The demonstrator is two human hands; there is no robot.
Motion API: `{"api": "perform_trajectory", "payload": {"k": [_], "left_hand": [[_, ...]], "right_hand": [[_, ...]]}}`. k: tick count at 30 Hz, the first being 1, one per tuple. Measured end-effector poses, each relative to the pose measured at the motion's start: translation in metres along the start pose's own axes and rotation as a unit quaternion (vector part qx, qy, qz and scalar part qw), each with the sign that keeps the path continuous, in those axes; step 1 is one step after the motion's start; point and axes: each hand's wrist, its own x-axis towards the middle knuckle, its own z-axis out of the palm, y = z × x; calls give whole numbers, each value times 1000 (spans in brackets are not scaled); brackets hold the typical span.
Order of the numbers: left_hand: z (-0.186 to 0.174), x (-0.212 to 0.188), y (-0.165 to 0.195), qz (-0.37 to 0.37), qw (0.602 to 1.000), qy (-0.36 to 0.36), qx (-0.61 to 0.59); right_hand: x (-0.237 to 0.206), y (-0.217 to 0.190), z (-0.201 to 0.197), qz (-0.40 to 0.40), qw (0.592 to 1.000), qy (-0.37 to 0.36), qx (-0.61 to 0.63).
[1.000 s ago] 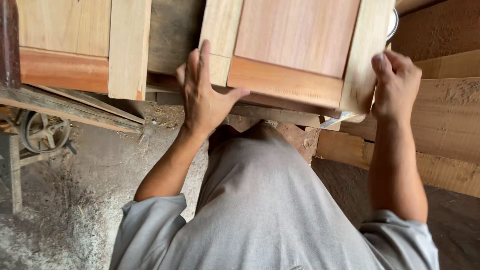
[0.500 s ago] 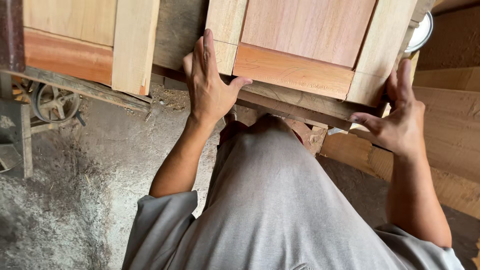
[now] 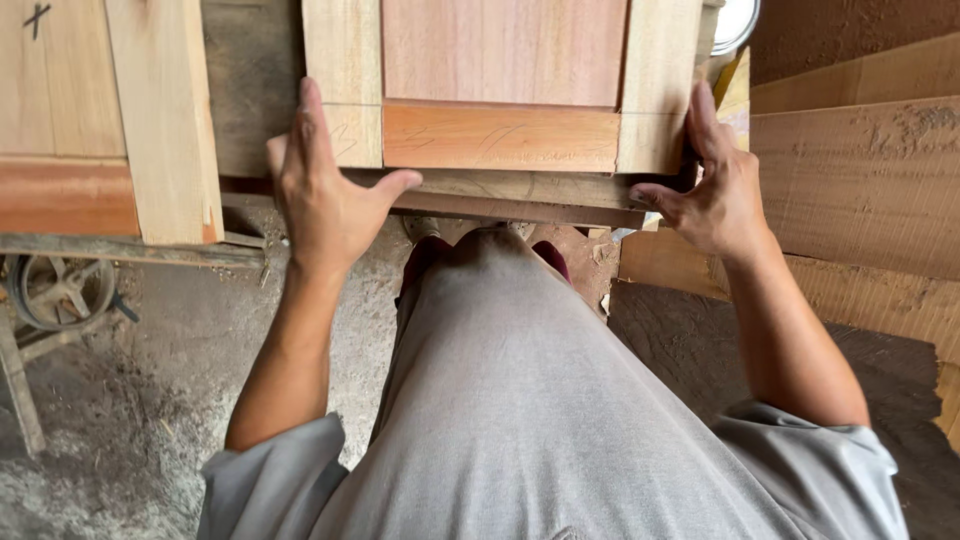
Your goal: The person applies pink wood filler to the edge of a wooden frame rail using a small putty knife, then fits a wooden panel into the frame and aligns it. They retrieve a hammer and nails from a toolbox and hammer nails along the frame joints to secure the panel.
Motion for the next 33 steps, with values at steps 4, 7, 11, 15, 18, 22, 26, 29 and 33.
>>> {"api": "perform_trajectory", "payload": {"k": [4, 7, 11, 15, 18, 22, 26, 29, 33], "left_hand": [[-2, 2, 6, -20, 998, -38, 43], [4, -5, 17, -56, 995, -24, 81], [5, -17, 27, -70, 995, -1, 70], [2, -28, 34, -86, 992, 13, 88], [-2, -33, 37, -94, 991, -6, 90], [-4, -34, 40, -110, 990, -18, 91], [2, -36, 37, -83, 994, 32, 69], [8, -35, 35, -62, 994, 56, 69], [14, -29, 39, -78, 992, 65, 71]], "right_hand": [[3, -1, -10, -54, 998, -12, 6], [-3, -11, 4, -70, 994, 42, -79], [-13, -23, 35, -3, 980, 124, -154], [-26, -33, 45, 6, 976, 150, -156], [-30, -39, 44, 19, 974, 148, -172], [-32, -41, 44, 13, 973, 151, -175], [-35, -42, 47, 18, 974, 159, -163], [-38, -40, 47, 40, 976, 168, -130], [-33, -29, 47, -9, 969, 190, -155]]}}
